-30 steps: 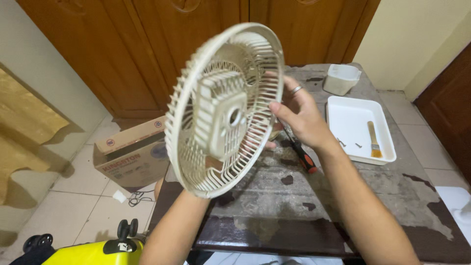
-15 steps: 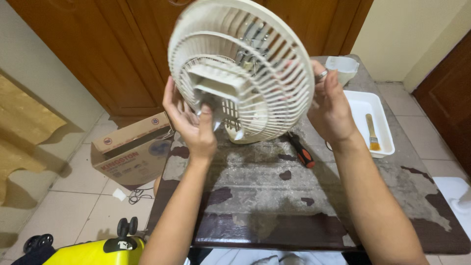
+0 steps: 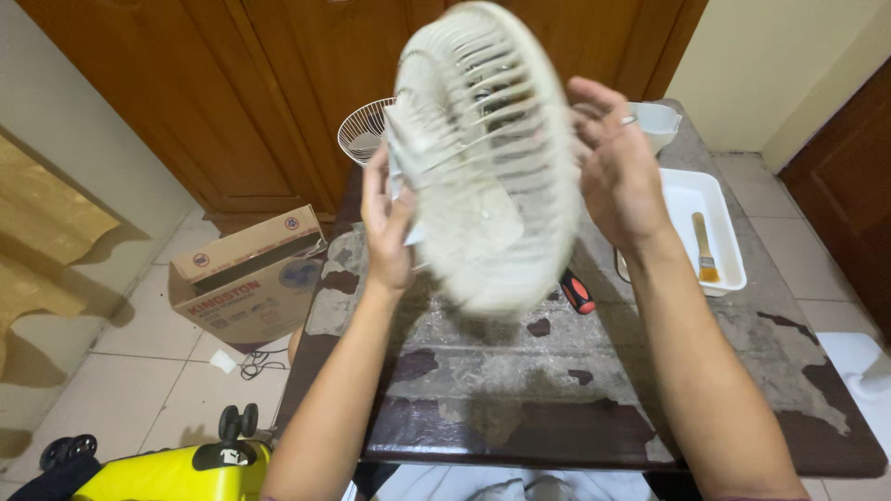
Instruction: The person disassembles a small electric fan by removing the front grille and unscrewing the rear housing, then reassembles it by reattaching the rear housing and front grille. The person uses a screwdriver to remove and reinstall screws and handles the fan components by hand.
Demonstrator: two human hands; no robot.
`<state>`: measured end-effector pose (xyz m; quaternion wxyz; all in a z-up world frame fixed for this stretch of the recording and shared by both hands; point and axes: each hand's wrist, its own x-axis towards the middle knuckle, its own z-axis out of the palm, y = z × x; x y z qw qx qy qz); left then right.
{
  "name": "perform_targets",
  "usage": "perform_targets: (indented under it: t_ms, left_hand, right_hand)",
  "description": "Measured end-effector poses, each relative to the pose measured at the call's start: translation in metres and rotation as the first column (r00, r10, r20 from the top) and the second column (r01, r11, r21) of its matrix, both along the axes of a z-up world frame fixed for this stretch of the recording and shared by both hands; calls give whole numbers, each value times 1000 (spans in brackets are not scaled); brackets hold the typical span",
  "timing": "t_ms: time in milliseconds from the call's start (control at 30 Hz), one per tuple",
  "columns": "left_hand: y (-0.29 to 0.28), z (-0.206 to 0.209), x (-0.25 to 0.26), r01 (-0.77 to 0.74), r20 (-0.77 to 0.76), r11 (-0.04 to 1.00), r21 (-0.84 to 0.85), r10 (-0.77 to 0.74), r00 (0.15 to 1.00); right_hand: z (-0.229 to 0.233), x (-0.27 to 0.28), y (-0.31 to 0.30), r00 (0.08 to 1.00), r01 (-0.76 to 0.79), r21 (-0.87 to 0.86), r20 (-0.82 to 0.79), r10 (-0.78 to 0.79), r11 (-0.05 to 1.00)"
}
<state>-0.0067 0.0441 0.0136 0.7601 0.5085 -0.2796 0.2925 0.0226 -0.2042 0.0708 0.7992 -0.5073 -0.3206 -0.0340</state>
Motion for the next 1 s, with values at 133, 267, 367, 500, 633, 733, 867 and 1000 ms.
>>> perform_targets:
  t_ms: [133, 267, 367, 500, 633, 733, 867, 1000]
  left_hand:
    - [2, -6, -31, 446, -420, 876, -182, -479, 771]
    - [3, -13, -32, 578, -418, 770, -271, -635, 650]
    - [5, -14, -13, 482, -350, 836, -263, -548, 760]
    - [10, -14, 1, 202, -163, 967, -155, -227, 960]
    - [5, -18, -7, -160, 38, 986, 37, 158, 987]
    - [2, -19, -7, -242, 151, 969, 46, 233, 961]
    - [4, -11, 12, -348, 143, 926, 146, 328, 934]
    - [9, -4, 36, -455, 116, 864, 216, 440, 891]
  right_hand:
    - [-13, -2, 11, 966, 103, -353, 258, -9, 930]
    - [-20, -4, 18, 980, 107, -403, 199, -27, 909]
    - [-14, -6, 7, 951, 309, -339, 141, -276, 889]
    - [-6, -8, -3, 740, 673, -339, 322, -591, 658]
    - [-7, -4, 3, 638, 752, -208, 467, -612, 626]
    - [-13, 1, 4, 595, 791, -192, 463, -657, 581]
    - [-20, 20, 7, 589, 787, -124, 444, -675, 605]
    - [-28, 40, 14, 593, 767, -79, 467, -657, 636]
